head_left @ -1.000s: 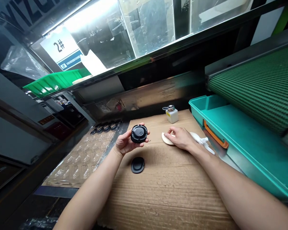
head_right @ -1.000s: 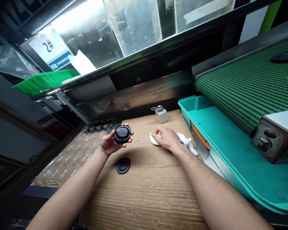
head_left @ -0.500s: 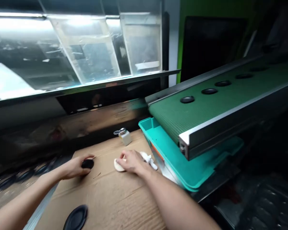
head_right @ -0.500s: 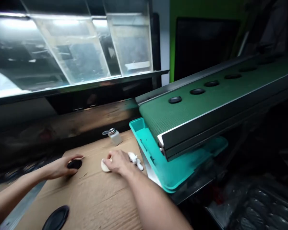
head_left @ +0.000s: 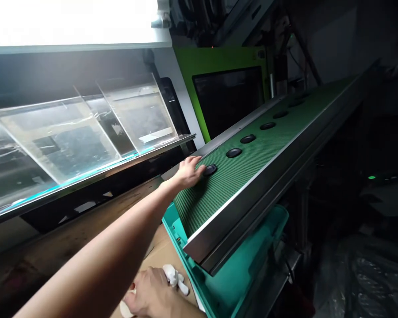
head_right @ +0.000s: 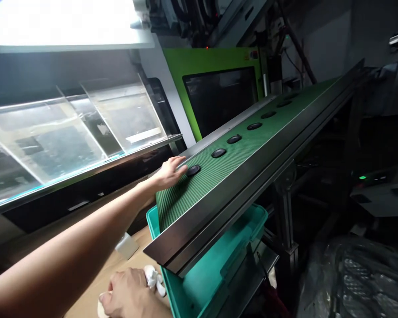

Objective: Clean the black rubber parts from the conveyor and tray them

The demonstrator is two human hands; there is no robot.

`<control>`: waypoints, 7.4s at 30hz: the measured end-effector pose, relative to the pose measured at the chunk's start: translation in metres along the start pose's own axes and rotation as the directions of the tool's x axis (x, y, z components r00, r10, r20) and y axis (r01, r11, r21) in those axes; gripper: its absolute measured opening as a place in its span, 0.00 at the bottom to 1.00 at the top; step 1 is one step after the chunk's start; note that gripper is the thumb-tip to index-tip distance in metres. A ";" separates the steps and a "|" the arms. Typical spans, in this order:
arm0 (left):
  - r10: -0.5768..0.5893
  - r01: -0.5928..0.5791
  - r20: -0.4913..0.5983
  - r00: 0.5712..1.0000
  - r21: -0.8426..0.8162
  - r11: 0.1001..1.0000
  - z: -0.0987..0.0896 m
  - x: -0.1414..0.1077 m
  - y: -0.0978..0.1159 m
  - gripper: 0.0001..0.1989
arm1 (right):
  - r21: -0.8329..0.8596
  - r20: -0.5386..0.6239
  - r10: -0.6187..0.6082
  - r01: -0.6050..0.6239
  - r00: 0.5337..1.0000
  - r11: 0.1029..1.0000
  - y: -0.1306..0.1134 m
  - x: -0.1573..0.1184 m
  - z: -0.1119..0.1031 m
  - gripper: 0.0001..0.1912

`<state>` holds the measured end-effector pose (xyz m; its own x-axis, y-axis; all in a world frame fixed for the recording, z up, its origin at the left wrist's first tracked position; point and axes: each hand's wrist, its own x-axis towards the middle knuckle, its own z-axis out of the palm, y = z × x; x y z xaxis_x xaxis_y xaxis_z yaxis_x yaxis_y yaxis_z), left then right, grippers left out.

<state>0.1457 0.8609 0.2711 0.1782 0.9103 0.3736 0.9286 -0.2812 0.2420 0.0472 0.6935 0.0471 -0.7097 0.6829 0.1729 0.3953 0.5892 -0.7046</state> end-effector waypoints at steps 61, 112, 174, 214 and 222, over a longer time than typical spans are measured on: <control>-0.662 -0.095 0.354 0.661 -0.835 -0.543 0.011 -0.425 -0.191 0.17 | -0.289 -0.084 -0.311 0.275 0.947 0.917 -0.081 -0.037 0.053 0.17; -0.720 -0.021 0.318 0.617 -0.908 -0.418 0.020 -0.419 -0.181 0.13 | -0.464 -0.111 -0.102 0.039 0.989 0.885 -0.075 -0.022 0.044 0.18; -0.533 -0.046 0.557 0.637 -0.663 -0.747 -0.006 -0.423 -0.189 0.19 | -0.300 -0.087 0.108 -0.129 0.990 0.945 -0.026 -0.004 0.034 0.18; -0.664 0.010 0.269 0.697 -0.930 -0.367 -0.006 -0.422 -0.171 0.15 | -0.129 -0.134 0.076 -0.093 0.988 0.987 -0.034 -0.009 0.034 0.16; -0.755 -0.034 0.096 0.649 -0.987 -0.155 -0.008 -0.422 -0.168 0.22 | -0.194 -0.112 0.083 -0.104 0.990 0.975 -0.032 -0.009 0.036 0.14</control>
<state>-0.0881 0.5211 0.0796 -0.5539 0.8321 -0.0267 -0.4714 -0.2871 0.8339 0.0197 0.6531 0.0437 -0.6042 0.7738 0.1899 0.5728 0.5875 -0.5716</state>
